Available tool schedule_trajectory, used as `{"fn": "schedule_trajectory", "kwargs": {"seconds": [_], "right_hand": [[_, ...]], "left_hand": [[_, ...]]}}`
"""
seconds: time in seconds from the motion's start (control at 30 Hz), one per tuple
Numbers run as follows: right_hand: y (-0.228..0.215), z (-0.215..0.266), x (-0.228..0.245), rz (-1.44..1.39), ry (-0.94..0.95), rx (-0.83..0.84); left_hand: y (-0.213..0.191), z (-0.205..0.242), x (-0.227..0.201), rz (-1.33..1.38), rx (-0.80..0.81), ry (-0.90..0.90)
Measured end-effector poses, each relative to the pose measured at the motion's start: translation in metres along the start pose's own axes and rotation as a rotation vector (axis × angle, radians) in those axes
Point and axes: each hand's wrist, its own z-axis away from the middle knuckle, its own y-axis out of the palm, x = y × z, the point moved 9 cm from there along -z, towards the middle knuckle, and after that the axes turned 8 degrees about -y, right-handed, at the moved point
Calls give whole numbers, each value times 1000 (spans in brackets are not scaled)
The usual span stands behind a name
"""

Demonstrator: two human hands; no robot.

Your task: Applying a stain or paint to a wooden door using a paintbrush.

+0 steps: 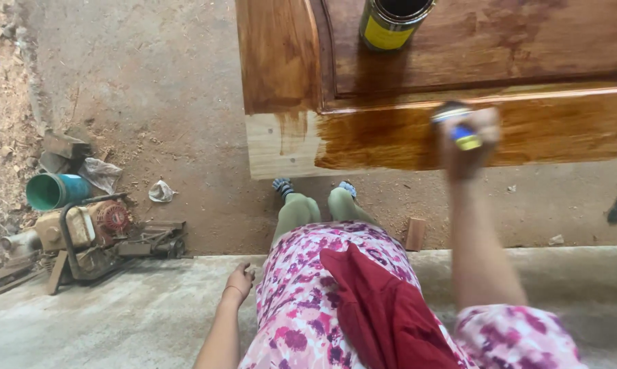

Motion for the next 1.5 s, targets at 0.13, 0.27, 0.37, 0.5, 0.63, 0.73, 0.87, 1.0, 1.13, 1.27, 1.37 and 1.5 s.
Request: {"fn": "schedule_trajectory", "kwargs": {"seconds": [0.13, 0.27, 0.37, 0.5, 0.63, 0.73, 0.87, 1.0, 1.13, 1.27, 1.37, 1.5], "right_hand": [[53, 14, 138, -135, 9, 151], [52, 6, 186, -742, 269, 28], [66, 16, 199, -836, 278, 87], [81, 36, 204, -742, 657, 206], [73, 50, 198, -751, 1056, 90], [81, 30, 242, -768, 1027, 83], [129, 34, 278, -815, 965, 114], [131, 38, 259, -599, 779, 139], [68, 18, 229, -377, 659, 17], [42, -3, 233, -393, 637, 28], [81, 31, 243, -414, 740, -128], [126, 31, 350, -319, 551, -62]], "left_hand": [[-13, -33, -21, -214, 4, 26], [-54, -50, -54, -242, -32, 99], [-94, -58, -62, -160, -25, 117], [-142, -93, -40, -296, -26, 133], [-195, -132, -9, -424, -36, 87], [-234, -167, 3, -481, -49, 46], [-273, -189, -22, -493, -55, 76], [-289, -209, -48, -478, -41, 143], [-291, -216, -60, -497, -19, 178], [-297, -212, -58, -306, 5, 250], [-297, -221, -52, -291, 69, 195], [-303, -237, -41, -479, 65, 146]]}}
